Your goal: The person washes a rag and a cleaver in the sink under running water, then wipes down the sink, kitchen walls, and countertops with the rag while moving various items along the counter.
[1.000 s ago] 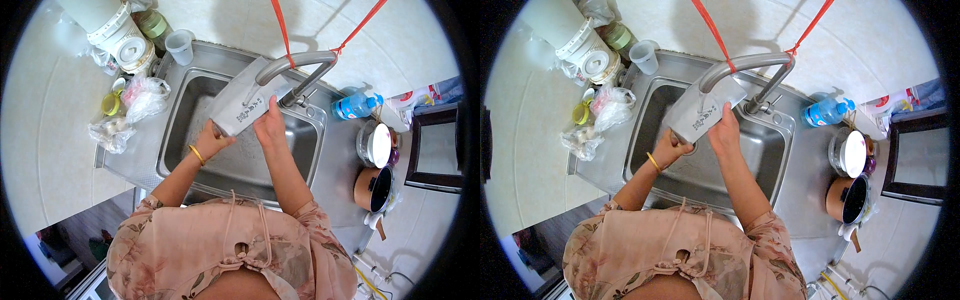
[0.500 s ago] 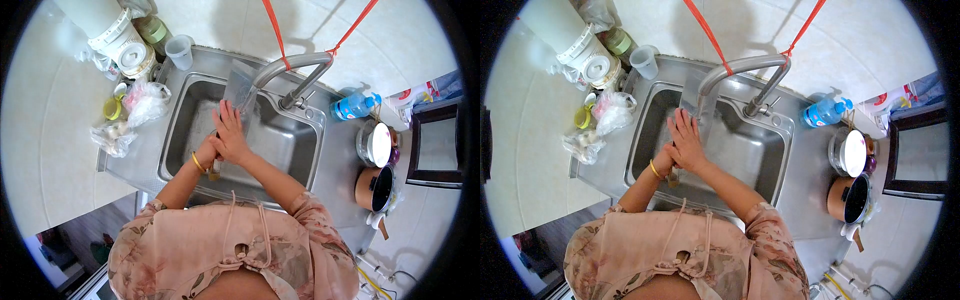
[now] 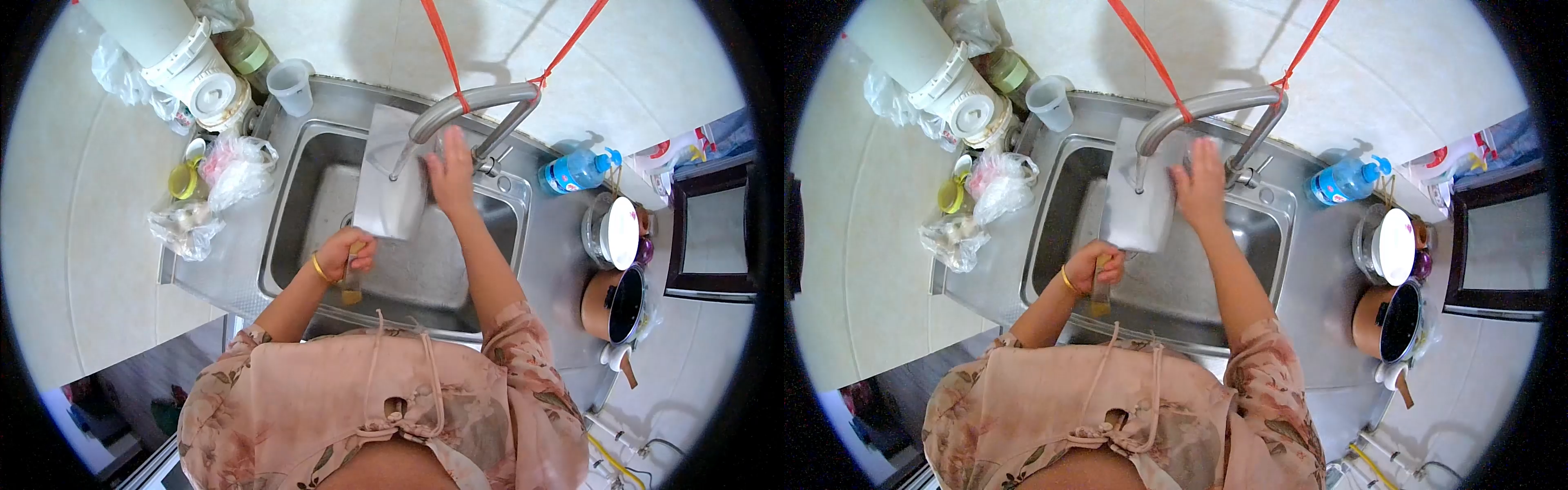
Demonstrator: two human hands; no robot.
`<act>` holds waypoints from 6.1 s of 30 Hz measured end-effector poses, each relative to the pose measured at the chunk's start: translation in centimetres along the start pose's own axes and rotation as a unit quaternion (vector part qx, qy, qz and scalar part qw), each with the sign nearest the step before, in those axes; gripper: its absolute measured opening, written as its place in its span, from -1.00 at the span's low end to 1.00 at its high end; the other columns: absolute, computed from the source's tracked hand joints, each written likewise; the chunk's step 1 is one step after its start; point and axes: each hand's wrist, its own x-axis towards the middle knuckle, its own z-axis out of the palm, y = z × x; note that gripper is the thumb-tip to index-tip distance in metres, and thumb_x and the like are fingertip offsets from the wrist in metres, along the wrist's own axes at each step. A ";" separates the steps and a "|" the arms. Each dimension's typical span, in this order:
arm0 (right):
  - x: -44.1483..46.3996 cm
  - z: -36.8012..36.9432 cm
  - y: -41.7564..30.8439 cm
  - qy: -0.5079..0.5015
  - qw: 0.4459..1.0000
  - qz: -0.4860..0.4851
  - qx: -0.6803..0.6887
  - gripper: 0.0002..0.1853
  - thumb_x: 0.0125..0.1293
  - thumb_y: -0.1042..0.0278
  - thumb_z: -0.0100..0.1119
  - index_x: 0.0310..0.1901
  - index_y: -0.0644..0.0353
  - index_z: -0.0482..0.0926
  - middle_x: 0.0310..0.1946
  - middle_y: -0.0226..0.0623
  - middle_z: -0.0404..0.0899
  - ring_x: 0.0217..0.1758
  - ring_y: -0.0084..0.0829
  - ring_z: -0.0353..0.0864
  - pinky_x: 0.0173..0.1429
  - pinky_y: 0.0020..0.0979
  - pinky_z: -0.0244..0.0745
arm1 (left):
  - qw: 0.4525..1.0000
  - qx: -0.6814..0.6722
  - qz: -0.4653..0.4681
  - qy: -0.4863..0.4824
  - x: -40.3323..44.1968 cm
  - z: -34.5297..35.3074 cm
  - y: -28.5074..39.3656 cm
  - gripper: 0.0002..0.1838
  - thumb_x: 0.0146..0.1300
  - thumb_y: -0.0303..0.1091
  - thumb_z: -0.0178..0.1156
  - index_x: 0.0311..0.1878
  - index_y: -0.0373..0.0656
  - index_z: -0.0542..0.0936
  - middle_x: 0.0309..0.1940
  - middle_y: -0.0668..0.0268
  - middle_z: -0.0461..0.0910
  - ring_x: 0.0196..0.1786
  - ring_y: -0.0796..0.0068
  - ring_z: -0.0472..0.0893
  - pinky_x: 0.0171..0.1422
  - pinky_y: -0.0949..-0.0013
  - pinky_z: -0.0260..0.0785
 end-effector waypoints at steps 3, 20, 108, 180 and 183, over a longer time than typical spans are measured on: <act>-1.6 -2.5 1.6 0.118 0.990 0.075 0.016 -0.24 0.13 0.09 0.22 0.25 0.37 0.18 0.33 0.19 0.00 0.40 0.06 -0.02 0.41 -0.09 -0.08 | 0.998 -0.020 0.044 0.044 1.9 0.7 -0.1 -0.69 0.24 -0.25 -0.06 -0.61 -0.14 0.37 -0.73 0.36 0.32 -0.62 0.51 0.33 -0.37 0.41 0.24; 2.6 -1.8 8.2 0.175 0.930 0.322 -0.008 0.16 -0.20 0.11 0.42 0.33 0.43 -0.13 0.20 0.18 0.23 0.29 -0.01 0.21 0.34 -0.18 0.15 | 0.967 -0.181 0.000 0.177 2.7 0.1 -3.8 -0.84 0.29 -0.28 0.02 -0.34 -0.16 0.46 -0.45 0.30 0.52 -0.31 0.34 0.53 -0.04 0.26 0.42; -74.9 -25.6 -7.0 0.208 0.668 0.649 -0.300 -0.51 0.22 0.12 -0.07 0.19 0.05 0.35 0.24 -0.18 0.25 0.40 -0.11 0.05 0.33 0.18 -0.17 | 0.694 0.568 -0.199 -0.394 2.9 31.4 -50.5 -0.60 0.26 -0.33 0.15 0.12 -0.27 0.39 -0.10 0.27 0.52 -0.10 0.55 0.50 0.03 0.49 0.36; -82.9 -27.2 -14.5 0.210 0.577 0.719 -0.326 -0.44 0.13 0.16 0.06 0.23 -0.09 0.30 0.30 -0.24 0.19 0.37 -0.08 0.10 0.29 0.17 -0.01 | 0.862 0.344 -0.329 -0.173 7.7 34.6 -53.2 -0.77 0.24 -0.28 0.08 -0.04 -0.04 0.48 -0.09 0.33 0.52 -0.06 0.33 0.49 0.06 0.11 0.40; -92.2 -26.6 -18.2 0.256 0.412 0.789 -0.377 -0.44 0.16 0.12 0.02 0.23 -0.03 0.31 0.28 -0.23 0.23 0.36 -0.06 0.12 0.29 0.17 0.00 | 0.826 0.388 -0.362 -0.193 4.8 33.2 -52.6 -0.60 0.30 -0.16 0.06 0.18 0.03 0.32 0.07 0.32 0.42 0.09 0.27 0.44 0.07 0.12 0.35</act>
